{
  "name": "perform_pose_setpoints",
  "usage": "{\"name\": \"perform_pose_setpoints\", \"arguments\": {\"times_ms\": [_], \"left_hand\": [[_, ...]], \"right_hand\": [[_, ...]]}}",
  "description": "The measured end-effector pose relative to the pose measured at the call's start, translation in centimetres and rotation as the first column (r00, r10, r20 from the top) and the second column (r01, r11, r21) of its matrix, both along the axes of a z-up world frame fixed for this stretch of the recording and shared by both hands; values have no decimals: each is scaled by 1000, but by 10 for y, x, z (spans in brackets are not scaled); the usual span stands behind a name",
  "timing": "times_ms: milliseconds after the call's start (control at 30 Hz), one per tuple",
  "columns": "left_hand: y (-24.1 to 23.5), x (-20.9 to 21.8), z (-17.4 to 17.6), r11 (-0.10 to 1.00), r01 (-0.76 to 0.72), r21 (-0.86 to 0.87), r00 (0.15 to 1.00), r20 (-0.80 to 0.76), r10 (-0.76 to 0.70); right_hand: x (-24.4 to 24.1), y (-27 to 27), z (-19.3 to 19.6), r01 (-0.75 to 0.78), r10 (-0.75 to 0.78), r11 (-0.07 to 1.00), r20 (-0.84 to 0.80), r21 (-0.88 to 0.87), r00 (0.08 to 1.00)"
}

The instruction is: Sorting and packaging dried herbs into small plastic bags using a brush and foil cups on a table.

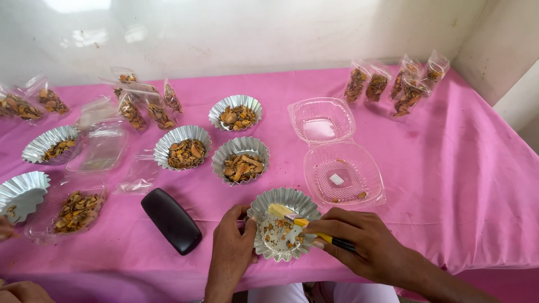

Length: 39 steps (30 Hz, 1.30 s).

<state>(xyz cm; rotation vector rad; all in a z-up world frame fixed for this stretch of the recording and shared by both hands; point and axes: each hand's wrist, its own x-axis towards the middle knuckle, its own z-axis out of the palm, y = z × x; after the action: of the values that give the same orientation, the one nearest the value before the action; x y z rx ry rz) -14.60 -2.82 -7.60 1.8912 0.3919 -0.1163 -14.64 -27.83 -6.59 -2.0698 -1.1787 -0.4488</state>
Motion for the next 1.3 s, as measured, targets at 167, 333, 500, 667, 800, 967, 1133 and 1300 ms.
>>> {"name": "perform_pose_setpoints", "arguments": {"times_ms": [167, 333, 500, 667, 800, 967, 1133, 1300], "left_hand": [[2, 0, 4, 1000, 25, -4, 1000, 16, -25], [7, 5, 22, 1000, 18, -3, 1000, 3, -18], [30, 38, 37, 996, -4, -92, 994, 106, 14], [59, 87, 36, 999, -48, 22, 963, 266, 40], [64, 108, 28, 950, -128, 284, 895, 445, -12], [59, 124, 29, 851, -213, 479, 796, 590, -133], [42, 117, 14, 664, -247, 705, 769, 560, -308], [40, 120, -13, 354, -426, 833, 674, 553, -490]], "right_hand": [[5, -8, 2, 37, -36, 999, -106, 8, 994], [9, -15, 34, 225, -204, 952, -118, 208, 972], [28, -25, 31, 224, -141, 816, -192, 534, 971], [59, -33, 13, 262, -186, 760, -187, 595, 965], [78, -38, -9, 279, -201, 735, -195, 618, 960], [81, -42, -18, 304, -215, 726, -216, 617, 952], [81, -46, -21, 314, -239, 735, -203, 601, 950], [80, -47, -18, 311, -263, 741, -169, 595, 950]]}}
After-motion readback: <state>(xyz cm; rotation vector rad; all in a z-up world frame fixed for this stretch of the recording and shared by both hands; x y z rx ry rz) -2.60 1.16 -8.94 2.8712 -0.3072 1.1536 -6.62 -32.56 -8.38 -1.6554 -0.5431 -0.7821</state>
